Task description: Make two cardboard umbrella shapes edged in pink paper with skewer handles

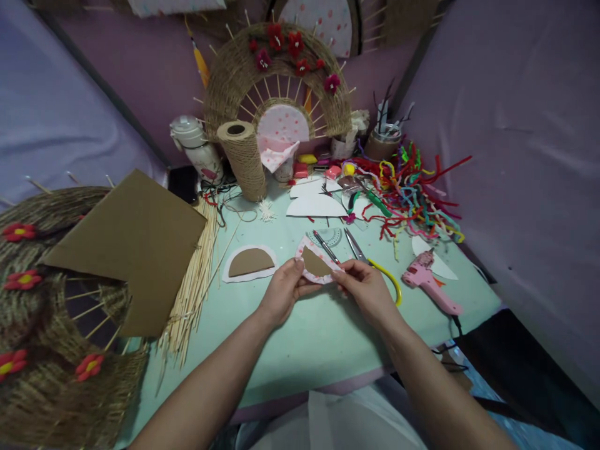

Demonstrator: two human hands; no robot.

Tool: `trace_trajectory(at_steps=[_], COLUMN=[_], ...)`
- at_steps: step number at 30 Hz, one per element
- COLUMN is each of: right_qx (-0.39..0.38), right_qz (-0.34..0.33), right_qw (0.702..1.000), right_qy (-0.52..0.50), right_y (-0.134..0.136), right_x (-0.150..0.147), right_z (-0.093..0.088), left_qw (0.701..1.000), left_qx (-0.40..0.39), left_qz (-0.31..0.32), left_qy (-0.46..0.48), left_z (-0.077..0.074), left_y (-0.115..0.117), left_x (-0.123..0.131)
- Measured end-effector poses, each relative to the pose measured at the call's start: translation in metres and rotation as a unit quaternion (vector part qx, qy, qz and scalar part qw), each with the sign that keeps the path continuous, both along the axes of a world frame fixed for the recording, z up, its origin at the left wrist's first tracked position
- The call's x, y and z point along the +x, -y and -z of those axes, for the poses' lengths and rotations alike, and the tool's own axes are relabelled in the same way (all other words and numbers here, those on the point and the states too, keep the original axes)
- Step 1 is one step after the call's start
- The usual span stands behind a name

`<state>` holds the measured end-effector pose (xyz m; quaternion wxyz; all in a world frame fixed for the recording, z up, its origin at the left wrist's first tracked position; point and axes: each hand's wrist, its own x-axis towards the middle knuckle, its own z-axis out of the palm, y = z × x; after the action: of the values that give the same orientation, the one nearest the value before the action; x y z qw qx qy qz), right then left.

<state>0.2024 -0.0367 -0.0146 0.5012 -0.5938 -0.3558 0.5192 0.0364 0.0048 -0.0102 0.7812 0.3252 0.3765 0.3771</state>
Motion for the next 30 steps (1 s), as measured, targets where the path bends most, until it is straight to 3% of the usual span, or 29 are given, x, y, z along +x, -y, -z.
trace_trajectory(at_steps=[7, 12, 15, 18, 23, 30], right_qx=[0.035, 0.040, 0.032, 0.031, 0.009, 0.025], right_qz=[-0.066, -0.094, -0.095, -0.103, -0.196, -0.153], right_qw=[0.997, 0.980, 0.974, 0.980, 0.979, 0.969], right_qy=[0.035, 0.170, 0.202, 0.169, 0.062, 0.192], right_y=[0.001, 0.003, 0.003, 0.002, 0.001, 0.004], right_x=[-0.008, -0.011, -0.011, -0.008, 0.003, 0.006], right_z=[-0.007, -0.004, -0.005, -0.009, -0.012, -0.011], left_qw=[1.000, 0.999, 0.997, 0.997, 0.997, 0.997], left_qx=[-0.020, -0.020, -0.012, -0.014, -0.036, -0.040], left_qz=[-0.003, -0.010, -0.006, 0.014, 0.024, 0.026], left_qy=[-0.020, -0.049, -0.078, -0.080, -0.059, -0.059], left_z=[-0.001, 0.001, 0.004, 0.005, 0.004, -0.001], left_y=[0.002, 0.003, 0.003, 0.002, 0.001, 0.002], left_x=[0.002, 0.002, 0.002, 0.000, -0.001, 0.002])
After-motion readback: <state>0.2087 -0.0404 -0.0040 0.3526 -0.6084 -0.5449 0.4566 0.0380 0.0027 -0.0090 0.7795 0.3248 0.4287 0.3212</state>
